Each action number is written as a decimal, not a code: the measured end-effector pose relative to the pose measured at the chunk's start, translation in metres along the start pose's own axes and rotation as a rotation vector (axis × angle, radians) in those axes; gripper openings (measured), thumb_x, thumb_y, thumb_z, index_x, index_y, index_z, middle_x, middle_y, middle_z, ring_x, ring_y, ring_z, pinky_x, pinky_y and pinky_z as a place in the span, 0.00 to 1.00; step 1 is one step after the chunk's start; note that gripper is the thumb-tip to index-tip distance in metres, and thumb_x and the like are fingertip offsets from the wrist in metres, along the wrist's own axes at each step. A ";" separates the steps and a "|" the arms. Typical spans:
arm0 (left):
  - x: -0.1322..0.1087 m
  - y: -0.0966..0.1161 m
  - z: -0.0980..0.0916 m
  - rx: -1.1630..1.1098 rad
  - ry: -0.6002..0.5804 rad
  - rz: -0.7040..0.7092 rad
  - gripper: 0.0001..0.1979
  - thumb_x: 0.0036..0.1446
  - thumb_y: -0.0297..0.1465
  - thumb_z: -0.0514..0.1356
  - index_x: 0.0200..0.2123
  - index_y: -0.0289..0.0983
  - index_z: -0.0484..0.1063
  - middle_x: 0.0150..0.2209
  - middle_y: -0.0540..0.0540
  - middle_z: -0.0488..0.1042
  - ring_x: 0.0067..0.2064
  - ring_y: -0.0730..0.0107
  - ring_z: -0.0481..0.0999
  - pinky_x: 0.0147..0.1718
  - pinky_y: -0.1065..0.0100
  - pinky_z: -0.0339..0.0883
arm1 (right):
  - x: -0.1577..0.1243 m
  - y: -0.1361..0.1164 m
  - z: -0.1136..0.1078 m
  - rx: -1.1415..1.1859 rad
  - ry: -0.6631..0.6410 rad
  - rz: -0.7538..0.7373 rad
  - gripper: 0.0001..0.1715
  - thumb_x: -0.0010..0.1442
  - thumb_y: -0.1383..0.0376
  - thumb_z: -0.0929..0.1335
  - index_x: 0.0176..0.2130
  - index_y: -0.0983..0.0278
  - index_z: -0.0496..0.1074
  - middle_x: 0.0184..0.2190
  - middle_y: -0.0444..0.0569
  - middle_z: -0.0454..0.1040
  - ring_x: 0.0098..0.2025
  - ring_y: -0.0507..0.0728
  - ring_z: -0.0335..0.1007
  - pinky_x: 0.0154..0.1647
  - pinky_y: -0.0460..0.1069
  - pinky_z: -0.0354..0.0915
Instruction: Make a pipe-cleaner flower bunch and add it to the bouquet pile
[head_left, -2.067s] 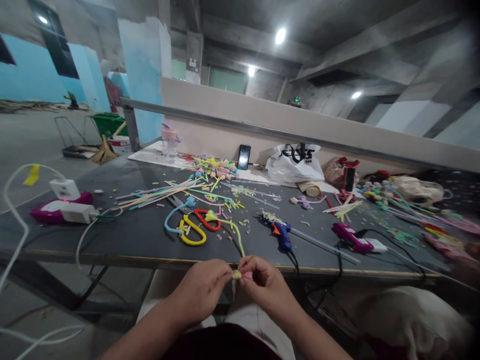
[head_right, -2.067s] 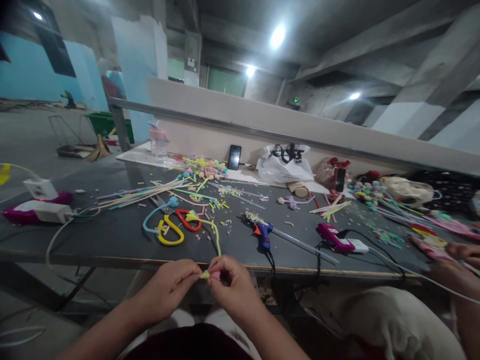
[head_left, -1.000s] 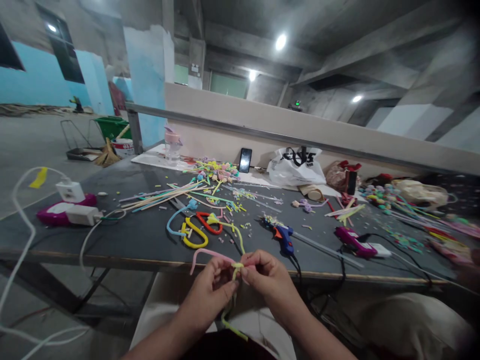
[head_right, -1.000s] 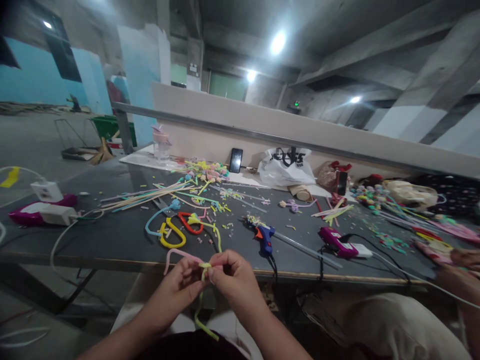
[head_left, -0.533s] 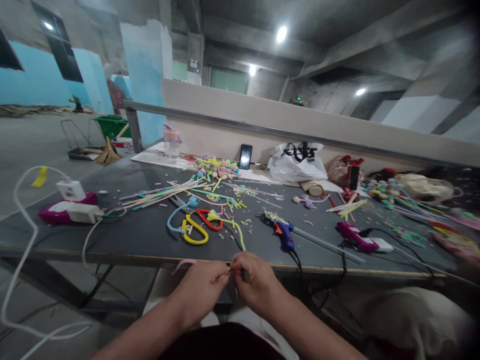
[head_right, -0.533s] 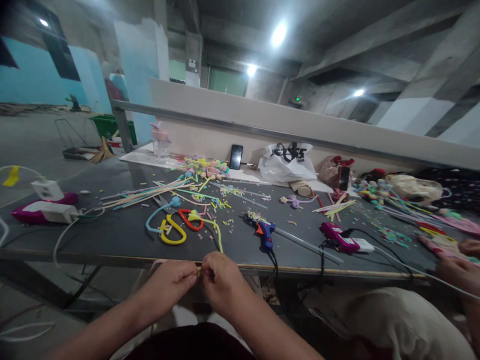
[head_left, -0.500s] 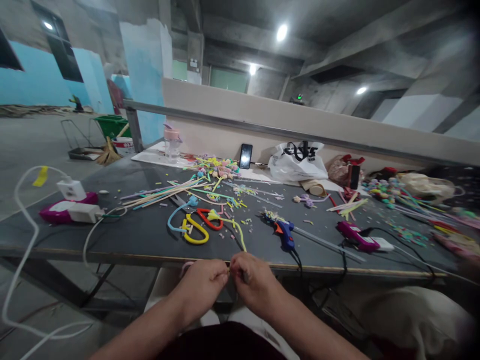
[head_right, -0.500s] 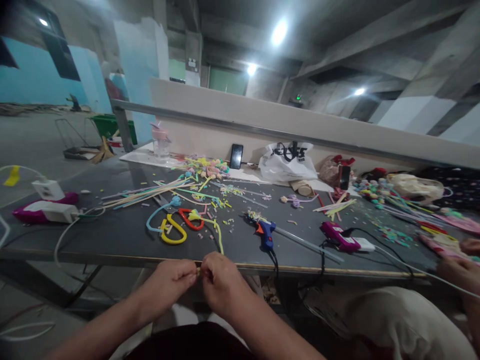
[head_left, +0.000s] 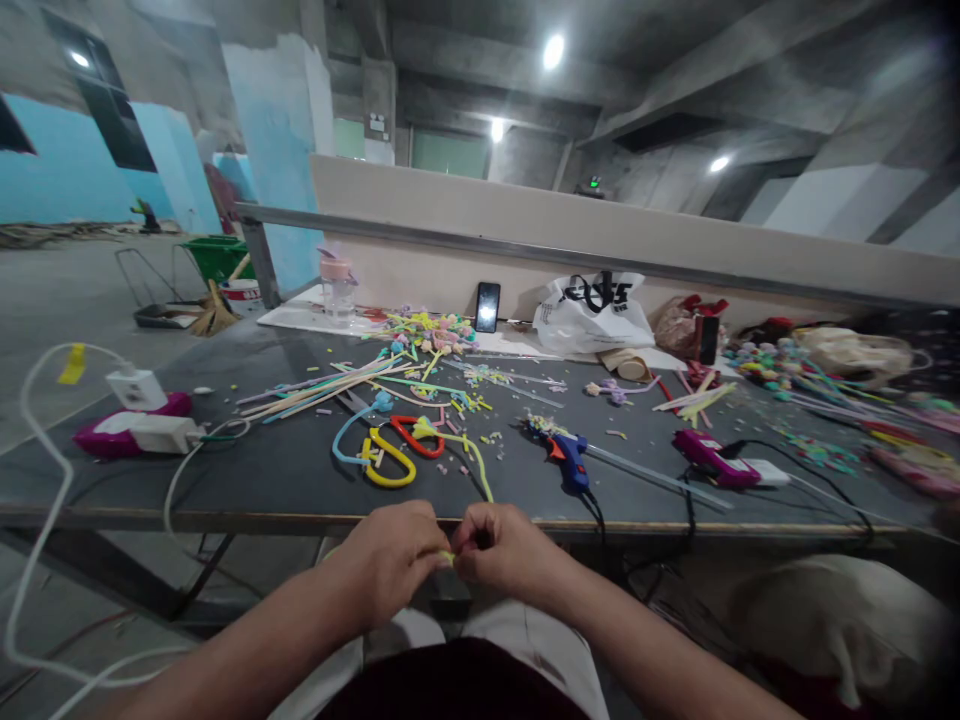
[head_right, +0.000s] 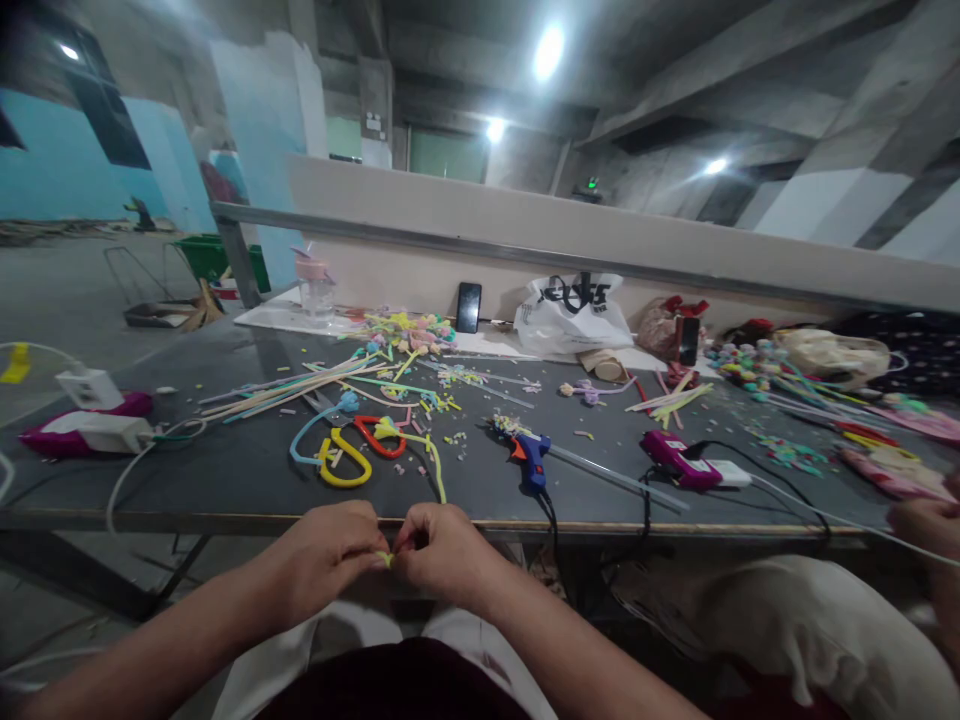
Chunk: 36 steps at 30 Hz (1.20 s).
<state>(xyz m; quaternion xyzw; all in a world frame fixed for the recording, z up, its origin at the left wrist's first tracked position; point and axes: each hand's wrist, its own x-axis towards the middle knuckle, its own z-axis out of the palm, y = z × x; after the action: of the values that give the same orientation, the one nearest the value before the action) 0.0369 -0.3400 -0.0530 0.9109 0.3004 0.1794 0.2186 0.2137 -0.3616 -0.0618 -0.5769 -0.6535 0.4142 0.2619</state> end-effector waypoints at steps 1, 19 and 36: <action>0.000 -0.001 0.000 -0.037 0.006 -0.016 0.10 0.53 0.29 0.53 0.24 0.36 0.71 0.25 0.50 0.67 0.29 0.73 0.66 0.28 0.73 0.55 | -0.001 -0.001 0.000 0.002 -0.011 -0.011 0.06 0.38 0.73 0.65 0.22 0.66 0.69 0.17 0.38 0.66 0.20 0.46 0.57 0.20 0.40 0.54; -0.019 -0.008 0.034 -1.331 -0.112 -0.754 0.10 0.35 0.29 0.58 0.14 0.36 0.56 0.11 0.59 0.51 0.14 0.83 0.46 0.14 0.73 0.34 | -0.022 -0.003 0.014 -0.509 -0.102 -0.725 0.10 0.56 0.75 0.58 0.31 0.64 0.64 0.34 0.51 0.69 0.39 0.53 0.64 0.42 0.48 0.60; -0.019 -0.002 0.028 -1.446 -0.102 -0.738 0.10 0.36 0.27 0.58 0.14 0.36 0.57 0.12 0.58 0.52 0.13 0.83 0.47 0.14 0.73 0.38 | -0.023 -0.023 0.004 -0.627 -0.136 -0.707 0.11 0.59 0.70 0.56 0.35 0.66 0.66 0.32 0.52 0.69 0.38 0.54 0.63 0.40 0.48 0.62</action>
<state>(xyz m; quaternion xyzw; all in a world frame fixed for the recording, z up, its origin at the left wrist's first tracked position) 0.0344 -0.3588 -0.0813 0.3938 0.3809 0.2036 0.8114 0.2026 -0.3844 -0.0409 -0.3421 -0.9188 0.1194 0.1566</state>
